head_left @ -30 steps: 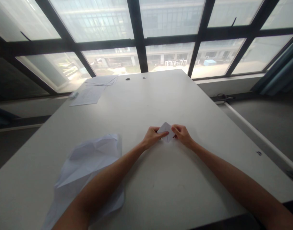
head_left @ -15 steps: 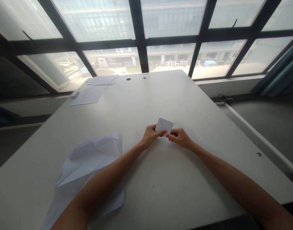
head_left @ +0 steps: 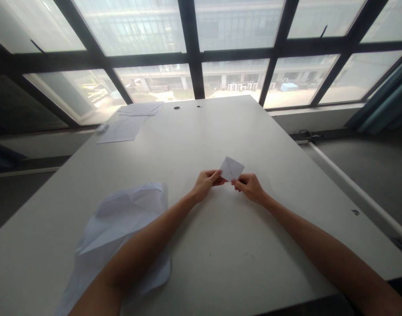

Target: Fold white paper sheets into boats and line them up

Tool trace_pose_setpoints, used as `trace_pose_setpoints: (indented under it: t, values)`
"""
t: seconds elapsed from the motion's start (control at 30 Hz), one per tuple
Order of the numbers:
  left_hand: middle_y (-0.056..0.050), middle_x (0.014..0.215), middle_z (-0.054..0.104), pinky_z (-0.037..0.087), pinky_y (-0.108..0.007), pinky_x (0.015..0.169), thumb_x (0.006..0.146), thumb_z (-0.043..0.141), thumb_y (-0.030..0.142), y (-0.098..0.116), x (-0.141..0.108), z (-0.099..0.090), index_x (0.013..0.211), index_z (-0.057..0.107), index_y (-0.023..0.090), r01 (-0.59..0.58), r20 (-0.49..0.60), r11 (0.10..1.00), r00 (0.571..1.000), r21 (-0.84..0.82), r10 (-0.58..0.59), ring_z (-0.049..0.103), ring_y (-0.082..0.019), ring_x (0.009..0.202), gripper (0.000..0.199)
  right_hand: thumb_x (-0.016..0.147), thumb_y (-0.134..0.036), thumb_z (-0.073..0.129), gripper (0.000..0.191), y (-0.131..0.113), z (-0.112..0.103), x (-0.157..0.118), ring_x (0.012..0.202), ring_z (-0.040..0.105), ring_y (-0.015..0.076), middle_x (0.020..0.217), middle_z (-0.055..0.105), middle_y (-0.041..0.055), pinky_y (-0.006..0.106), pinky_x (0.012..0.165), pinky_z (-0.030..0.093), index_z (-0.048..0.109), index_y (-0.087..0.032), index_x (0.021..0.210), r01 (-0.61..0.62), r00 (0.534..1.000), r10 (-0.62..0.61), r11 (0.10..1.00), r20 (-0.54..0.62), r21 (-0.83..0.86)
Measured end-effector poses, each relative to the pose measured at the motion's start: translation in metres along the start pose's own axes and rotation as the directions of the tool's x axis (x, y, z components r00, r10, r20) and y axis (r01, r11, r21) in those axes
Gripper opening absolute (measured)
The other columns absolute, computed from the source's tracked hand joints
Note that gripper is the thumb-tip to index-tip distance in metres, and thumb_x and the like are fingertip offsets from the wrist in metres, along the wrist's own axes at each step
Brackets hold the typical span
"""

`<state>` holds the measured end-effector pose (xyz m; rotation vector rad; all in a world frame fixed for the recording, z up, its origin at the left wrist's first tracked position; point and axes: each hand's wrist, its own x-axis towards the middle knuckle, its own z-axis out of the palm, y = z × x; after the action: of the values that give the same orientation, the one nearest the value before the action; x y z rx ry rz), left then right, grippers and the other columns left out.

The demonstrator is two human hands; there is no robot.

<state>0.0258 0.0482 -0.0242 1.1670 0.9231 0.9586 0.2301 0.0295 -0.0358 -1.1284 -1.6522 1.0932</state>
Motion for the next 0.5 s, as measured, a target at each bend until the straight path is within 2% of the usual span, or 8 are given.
trace_pose_setpoints:
  t: [0.07,0.17,0.23,0.37,0.5]
  values:
    - [-0.011,0.099,0.073,0.053,-0.031,0.083,0.073,0.075,0.057,0.0,-0.0001,-0.0001,0.103,0.074,0.01,-0.016,0.028,1.0,0.999,0.007,0.015,0.067,-0.018,0.088,0.055,0.082,-0.048,0.064,0.038,0.0004,0.0007,-0.0004,0.049,0.05,0.0106,0.055,0.061,0.0018,0.022,0.048,0.036,0.067,-0.014,0.066,0.003,1.0,-0.003,1.0,0.025,-0.005]
    - [-0.008,0.089,0.073,0.052,-0.029,0.079,0.069,0.08,0.053,0.0002,-0.0011,0.0,0.095,0.075,0.009,-0.012,0.021,0.998,1.0,0.063,0.011,0.066,-0.016,0.08,0.051,0.083,-0.046,0.064,0.038,0.0004,0.0014,-0.0012,0.049,0.05,0.0105,0.054,0.061,0.0022,0.022,0.049,0.036,0.066,-0.014,0.063,0.003,0.998,0.0,0.999,0.069,-0.047]
    - [-0.008,0.083,0.072,0.052,-0.028,0.075,0.068,0.08,0.051,0.001,-0.0021,0.0006,0.089,0.075,0.009,-0.009,0.001,0.997,1.0,0.081,0.009,0.065,-0.016,0.075,0.048,0.083,-0.045,0.064,0.038,0.0006,0.0014,-0.0015,0.049,0.05,0.0104,0.053,0.061,0.0022,0.022,0.049,0.036,0.065,-0.014,0.061,0.002,0.996,0.004,0.998,0.089,-0.069]
    - [-0.007,0.082,0.072,0.051,-0.027,0.072,0.07,0.079,0.05,0.0055,-0.0047,0.0038,0.089,0.075,0.009,-0.035,0.036,0.997,0.999,0.073,0.033,0.064,-0.016,0.073,0.045,0.083,-0.042,0.062,0.035,0.0004,0.0014,-0.0017,0.05,0.051,0.0108,0.055,0.062,0.0022,0.022,0.049,0.036,0.065,-0.014,0.062,0.017,0.989,-0.006,0.997,0.148,-0.076]
    - [-0.006,0.075,0.07,0.046,-0.025,0.062,0.069,0.078,0.053,0.0096,-0.0067,0.0051,0.082,0.074,0.008,-0.027,-0.003,0.991,1.0,0.134,0.028,0.061,-0.016,0.066,0.046,0.083,-0.042,0.061,0.034,-0.0021,0.0031,-0.0014,0.051,0.052,0.0107,0.057,0.063,0.0022,0.021,0.05,0.037,0.065,-0.014,0.064,0.031,0.983,-0.013,0.995,0.185,-0.092]
